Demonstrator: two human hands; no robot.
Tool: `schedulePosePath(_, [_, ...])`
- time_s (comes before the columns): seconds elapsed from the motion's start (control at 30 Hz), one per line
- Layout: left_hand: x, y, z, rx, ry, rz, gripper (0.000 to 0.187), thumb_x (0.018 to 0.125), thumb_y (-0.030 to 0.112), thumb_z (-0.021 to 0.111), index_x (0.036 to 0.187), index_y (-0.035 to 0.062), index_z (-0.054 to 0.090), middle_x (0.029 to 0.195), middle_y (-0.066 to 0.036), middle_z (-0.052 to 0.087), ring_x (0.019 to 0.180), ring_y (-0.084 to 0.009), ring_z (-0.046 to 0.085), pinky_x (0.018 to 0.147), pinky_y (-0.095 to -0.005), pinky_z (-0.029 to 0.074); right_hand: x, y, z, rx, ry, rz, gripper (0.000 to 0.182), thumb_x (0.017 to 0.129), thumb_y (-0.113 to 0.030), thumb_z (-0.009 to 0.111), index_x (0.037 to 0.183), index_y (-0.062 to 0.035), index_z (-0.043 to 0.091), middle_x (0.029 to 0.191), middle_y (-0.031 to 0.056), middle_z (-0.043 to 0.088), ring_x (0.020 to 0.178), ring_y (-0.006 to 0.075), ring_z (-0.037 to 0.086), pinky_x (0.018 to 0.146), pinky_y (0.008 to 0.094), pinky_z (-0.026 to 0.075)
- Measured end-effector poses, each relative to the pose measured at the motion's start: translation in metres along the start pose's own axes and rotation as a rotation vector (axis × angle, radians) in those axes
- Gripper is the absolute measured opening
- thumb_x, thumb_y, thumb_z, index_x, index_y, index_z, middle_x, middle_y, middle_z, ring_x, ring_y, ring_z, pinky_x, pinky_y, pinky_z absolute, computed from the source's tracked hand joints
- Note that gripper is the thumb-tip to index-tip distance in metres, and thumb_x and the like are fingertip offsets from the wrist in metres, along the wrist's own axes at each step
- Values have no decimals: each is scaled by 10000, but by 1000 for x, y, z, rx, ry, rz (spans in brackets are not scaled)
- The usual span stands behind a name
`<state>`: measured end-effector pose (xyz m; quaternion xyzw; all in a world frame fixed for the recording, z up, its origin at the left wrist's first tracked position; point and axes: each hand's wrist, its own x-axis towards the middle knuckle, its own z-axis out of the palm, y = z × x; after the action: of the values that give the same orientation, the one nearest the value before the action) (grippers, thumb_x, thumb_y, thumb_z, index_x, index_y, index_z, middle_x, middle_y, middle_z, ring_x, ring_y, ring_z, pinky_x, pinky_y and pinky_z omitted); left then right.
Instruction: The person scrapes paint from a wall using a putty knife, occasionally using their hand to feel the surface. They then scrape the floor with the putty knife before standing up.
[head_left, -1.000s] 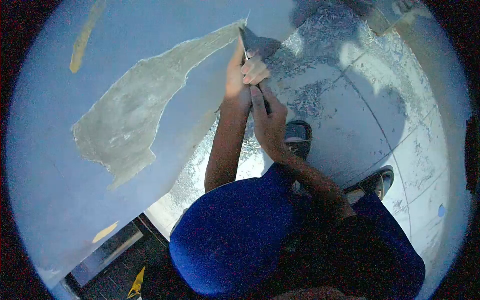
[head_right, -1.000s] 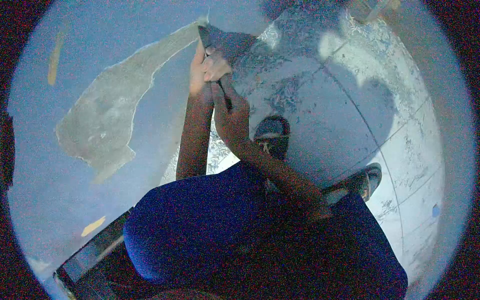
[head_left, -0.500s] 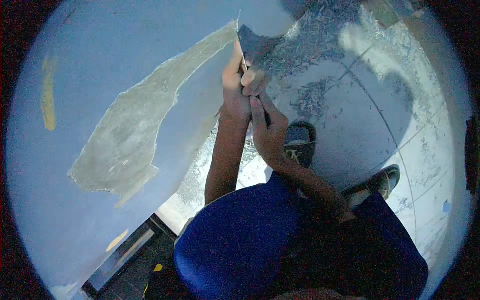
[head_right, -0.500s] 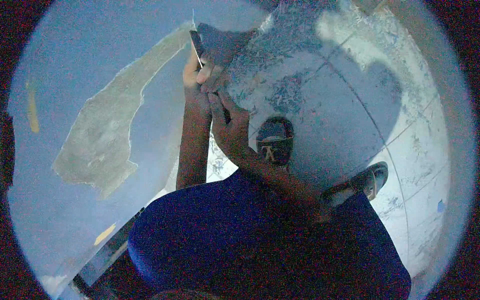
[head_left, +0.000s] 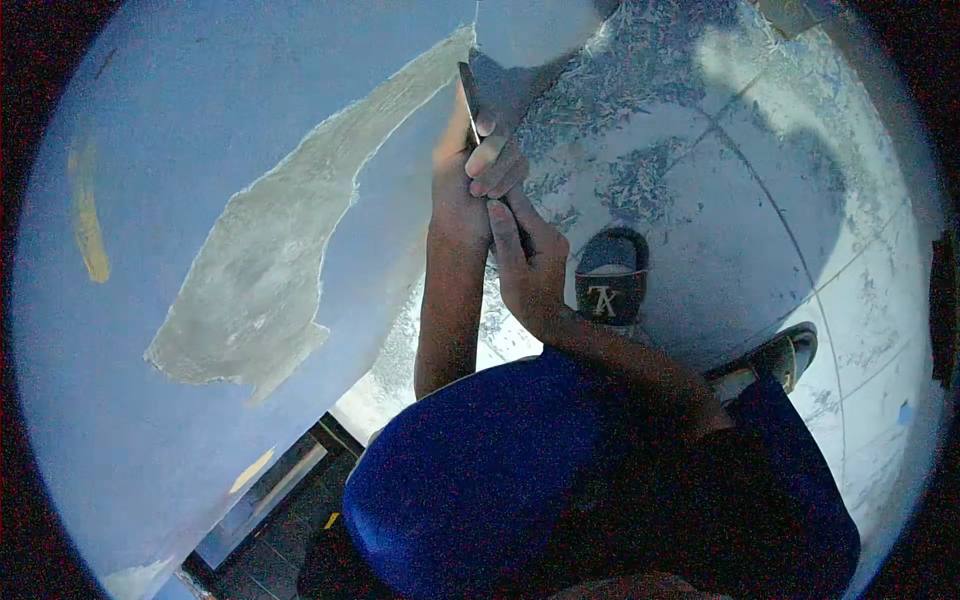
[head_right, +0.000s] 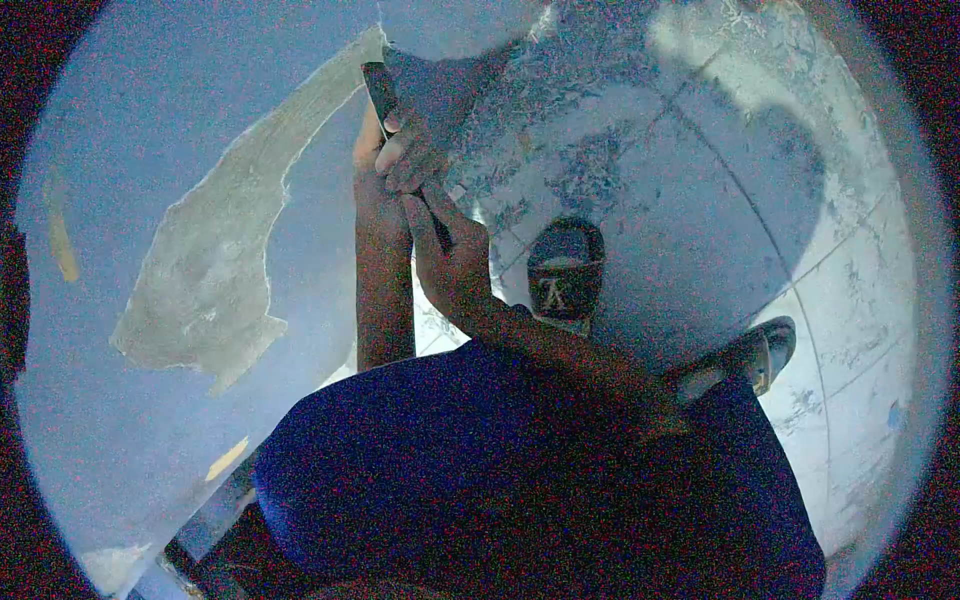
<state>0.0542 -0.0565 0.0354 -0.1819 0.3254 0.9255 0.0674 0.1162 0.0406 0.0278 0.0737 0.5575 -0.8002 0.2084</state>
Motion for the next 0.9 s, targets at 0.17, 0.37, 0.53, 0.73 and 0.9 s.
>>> schedulePosePath(0.17, [10,1,18,344,331,49,390,949,402,344,688,138,467,389,76,287,268,-37,220,273,-190,202,7,10,2,-7,54,-32,259,894,-169,520,1059,22,578,594,79,534,519,62,426,460,254,357])
schedulePosePath(0.37, [10,2,23,301,284,37,381,943,396,369,675,142,463,402,71,311,274,-39,219,279,-198,199,7,17,2,-31,61,-19,276,919,-172,482,1083,37,557,623,-1,512,558,34,388,470,215,330])
schedulePosePath(0.53, [5,3,25,311,218,94,372,953,381,343,705,133,466,424,77,320,292,-30,211,288,-183,202,4,-5,-2,23,0,8,275,919,-170,477,1078,39,558,629,-2,513,566,32,386,478,206,328])
schedulePosePath(0.73, [0,2,18,83,122,26,369,964,360,318,725,127,474,427,84,308,296,-17,217,289,-170,197,0,2,6,94,58,19,256,892,-176,521,1063,5,578,580,123,545,508,71,436,457,278,358])
schedulePosePath(0.9, [-2,4,10,130,61,17,346,968,349,292,771,132,476,418,105,303,301,-19,263,296,-167,256,-1,3,3,109,14,59,250,891,-184,522,1043,4,585,607,146,555,503,84,458,460,283,367])
